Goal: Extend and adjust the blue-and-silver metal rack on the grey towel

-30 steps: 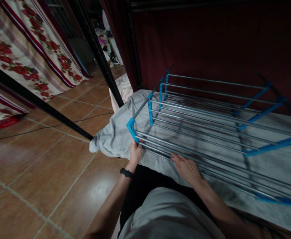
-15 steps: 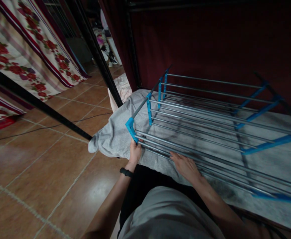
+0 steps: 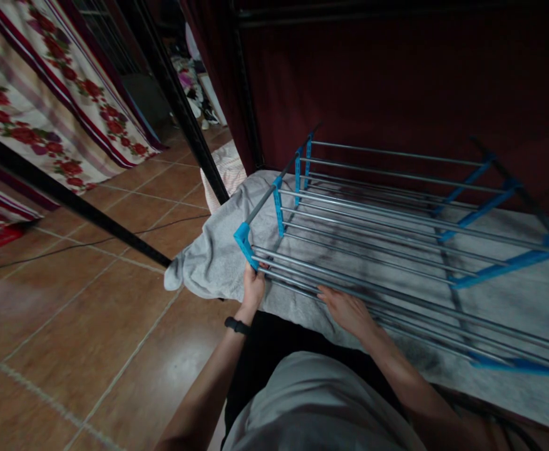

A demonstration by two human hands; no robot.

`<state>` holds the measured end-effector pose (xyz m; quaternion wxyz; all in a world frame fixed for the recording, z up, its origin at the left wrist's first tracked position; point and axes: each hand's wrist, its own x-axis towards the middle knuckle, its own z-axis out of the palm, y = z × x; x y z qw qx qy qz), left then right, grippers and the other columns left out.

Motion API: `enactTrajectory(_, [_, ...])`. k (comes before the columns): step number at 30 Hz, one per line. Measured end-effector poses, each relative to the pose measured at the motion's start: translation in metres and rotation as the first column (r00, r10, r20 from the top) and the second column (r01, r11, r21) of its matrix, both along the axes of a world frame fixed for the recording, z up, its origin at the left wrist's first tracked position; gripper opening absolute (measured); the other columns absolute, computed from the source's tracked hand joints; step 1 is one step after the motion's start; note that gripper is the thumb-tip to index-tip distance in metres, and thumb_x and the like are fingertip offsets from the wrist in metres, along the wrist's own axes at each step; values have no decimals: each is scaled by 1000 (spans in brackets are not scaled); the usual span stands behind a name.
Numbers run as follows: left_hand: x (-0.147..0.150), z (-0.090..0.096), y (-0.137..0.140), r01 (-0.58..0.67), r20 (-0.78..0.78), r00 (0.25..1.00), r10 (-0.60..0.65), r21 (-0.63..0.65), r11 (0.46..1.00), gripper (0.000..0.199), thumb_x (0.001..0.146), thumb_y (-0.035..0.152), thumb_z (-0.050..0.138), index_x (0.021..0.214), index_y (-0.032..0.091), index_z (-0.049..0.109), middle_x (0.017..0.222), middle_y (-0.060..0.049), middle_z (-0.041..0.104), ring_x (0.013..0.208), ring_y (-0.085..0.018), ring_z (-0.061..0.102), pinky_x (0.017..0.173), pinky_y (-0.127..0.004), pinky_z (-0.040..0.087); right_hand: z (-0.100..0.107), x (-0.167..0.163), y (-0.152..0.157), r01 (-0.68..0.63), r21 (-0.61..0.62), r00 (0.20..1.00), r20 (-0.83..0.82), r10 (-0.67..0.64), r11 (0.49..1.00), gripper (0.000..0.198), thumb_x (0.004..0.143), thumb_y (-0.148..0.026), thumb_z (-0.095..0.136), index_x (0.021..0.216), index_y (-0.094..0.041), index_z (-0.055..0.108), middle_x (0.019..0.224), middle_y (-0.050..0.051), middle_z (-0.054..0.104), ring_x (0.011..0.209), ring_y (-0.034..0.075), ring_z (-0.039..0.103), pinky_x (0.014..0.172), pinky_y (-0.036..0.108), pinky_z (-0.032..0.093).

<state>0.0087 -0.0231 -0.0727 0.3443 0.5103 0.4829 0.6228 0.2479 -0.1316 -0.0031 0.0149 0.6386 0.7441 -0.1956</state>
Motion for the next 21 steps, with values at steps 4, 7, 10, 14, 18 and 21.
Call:
enactTrajectory(4, [0,1,0,7,-3,1000,-7,-17,1000,10,76,19,67,74,21,58,74,-1,60,73,-17,56,78,-32,48,-3,1,2,-8,0,1000,4,8,1000,43,104,-34,25,140,-25,47,124,7,69,111,23,67,89,32,52])
enactTrajectory(7, [-1,2,0,19,-4,1000,-20,-30,999,10,73,20,68,79,21,60,78,-2,62,79,-18,58,82,-34,49,-5,-3,-4,-16,89,999,52,11,996,43,103,-32,28,141,-22,46,126,10,67,109,22,67,90,32,52])
enactTrajectory(10, [-6,5,-3,41,-3,999,-41,-41,998,24,67,17,69,91,21,63,90,-3,66,93,-21,60,89,-36,47,-5,-12,-21,-110,302,992,95,85,947,43,101,-25,37,143,-19,44,138,13,58,119,23,60,100,36,48])
enactTrajectory(14, [-19,23,-9,76,29,997,-75,-32,997,44,65,13,64,108,22,62,105,-5,66,102,-21,61,92,-35,47,9,-25,-42,-284,577,953,81,292,766,47,95,-9,40,138,-25,51,137,5,59,124,17,54,111,34,37])
enactTrajectory(18, [-24,57,-9,106,109,988,-110,41,994,49,72,18,61,120,24,57,118,-6,64,112,-23,58,95,-35,46,44,-33,-29,-167,686,982,47,185,708,41,97,-14,41,137,-22,52,136,8,58,124,21,52,109,38,36])
enactTrajectory(21, [-19,81,-5,162,57,984,-166,72,984,45,79,23,63,123,24,56,117,-7,65,110,-23,60,94,-35,46,69,-39,-2,-54,614,998,65,17,787,38,101,-25,40,136,-18,50,127,12,61,110,23,59,97,38,43])
